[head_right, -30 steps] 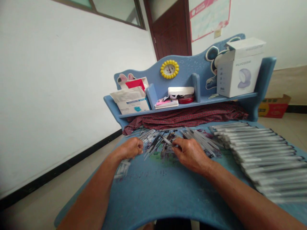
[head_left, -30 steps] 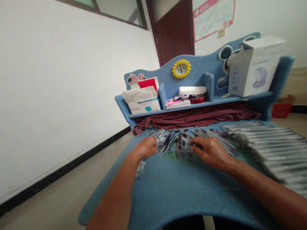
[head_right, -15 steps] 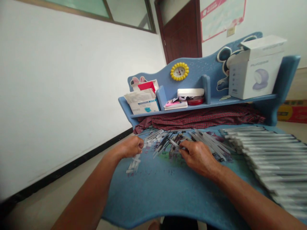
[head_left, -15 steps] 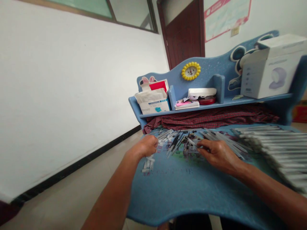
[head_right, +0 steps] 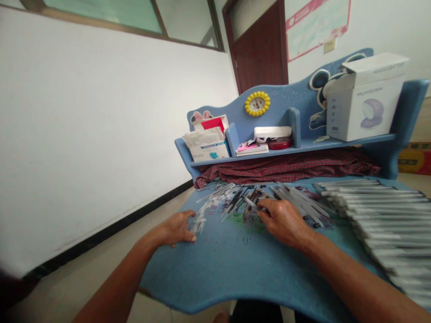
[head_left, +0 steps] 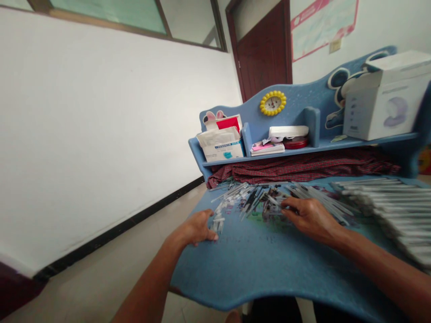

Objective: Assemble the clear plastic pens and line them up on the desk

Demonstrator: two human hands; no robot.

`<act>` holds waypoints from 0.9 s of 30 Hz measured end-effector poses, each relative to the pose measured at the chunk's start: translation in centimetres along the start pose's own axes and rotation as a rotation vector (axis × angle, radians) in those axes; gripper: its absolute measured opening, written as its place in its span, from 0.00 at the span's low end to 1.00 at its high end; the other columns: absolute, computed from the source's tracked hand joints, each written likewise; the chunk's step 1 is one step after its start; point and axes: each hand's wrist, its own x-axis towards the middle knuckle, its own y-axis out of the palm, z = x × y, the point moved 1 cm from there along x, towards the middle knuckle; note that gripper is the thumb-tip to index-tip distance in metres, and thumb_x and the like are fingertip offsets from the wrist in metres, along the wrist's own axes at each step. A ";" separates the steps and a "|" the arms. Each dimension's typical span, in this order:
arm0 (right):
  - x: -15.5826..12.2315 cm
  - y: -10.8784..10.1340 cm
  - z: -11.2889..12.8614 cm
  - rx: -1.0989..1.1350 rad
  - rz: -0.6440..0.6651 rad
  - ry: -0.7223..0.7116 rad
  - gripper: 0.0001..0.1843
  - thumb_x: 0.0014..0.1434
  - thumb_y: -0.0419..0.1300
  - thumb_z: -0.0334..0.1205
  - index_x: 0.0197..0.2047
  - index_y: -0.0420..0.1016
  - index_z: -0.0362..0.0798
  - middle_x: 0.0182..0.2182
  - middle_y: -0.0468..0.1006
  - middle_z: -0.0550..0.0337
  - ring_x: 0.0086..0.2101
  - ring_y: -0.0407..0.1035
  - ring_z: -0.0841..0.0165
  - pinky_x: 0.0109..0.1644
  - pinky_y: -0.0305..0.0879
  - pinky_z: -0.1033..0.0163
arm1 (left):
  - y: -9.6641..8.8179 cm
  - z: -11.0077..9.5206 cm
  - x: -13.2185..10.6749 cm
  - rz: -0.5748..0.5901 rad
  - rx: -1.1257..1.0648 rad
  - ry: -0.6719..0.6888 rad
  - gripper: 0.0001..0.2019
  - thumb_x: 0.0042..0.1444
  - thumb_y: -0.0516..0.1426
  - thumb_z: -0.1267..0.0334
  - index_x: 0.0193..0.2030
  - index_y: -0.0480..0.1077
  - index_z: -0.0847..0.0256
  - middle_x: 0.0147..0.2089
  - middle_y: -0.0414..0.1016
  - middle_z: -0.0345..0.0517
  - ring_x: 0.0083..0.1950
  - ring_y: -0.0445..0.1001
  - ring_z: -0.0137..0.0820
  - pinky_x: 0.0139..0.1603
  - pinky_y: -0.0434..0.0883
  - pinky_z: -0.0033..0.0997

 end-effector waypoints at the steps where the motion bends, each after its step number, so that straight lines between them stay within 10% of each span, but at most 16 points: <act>1: 0.0 0.0 0.0 0.005 0.003 0.004 0.14 0.57 0.49 0.41 0.39 0.75 0.49 0.28 0.78 0.58 0.27 0.70 0.66 0.32 0.60 0.64 | 0.2 -0.1 0.5 0.019 -0.035 0.021 0.36 0.39 0.60 0.60 0.57 0.56 0.64 0.34 0.70 0.43 0.23 0.69 0.29 0.17 0.65 0.24; 21: 0.2 -0.4 0.0 0.033 -0.002 -0.052 0.12 0.57 0.51 0.37 0.38 0.75 0.51 0.28 0.77 0.57 0.28 0.71 0.66 0.32 0.60 0.64 | 0.3 -6.4 7.5 0.046 0.098 0.247 0.21 0.46 0.58 0.64 0.49 0.65 0.62 0.21 0.68 0.36 0.20 0.69 0.28 0.19 0.63 0.22; 27: 0.2 -0.2 0.0 0.017 0.038 -0.033 0.13 0.58 0.49 0.37 0.38 0.74 0.50 0.28 0.76 0.58 0.28 0.70 0.67 0.32 0.59 0.64 | -0.7 -8.1 7.0 -0.046 0.291 0.344 0.16 0.42 0.59 0.67 0.41 0.71 0.58 0.33 0.74 0.42 0.36 0.73 0.32 0.35 0.67 0.25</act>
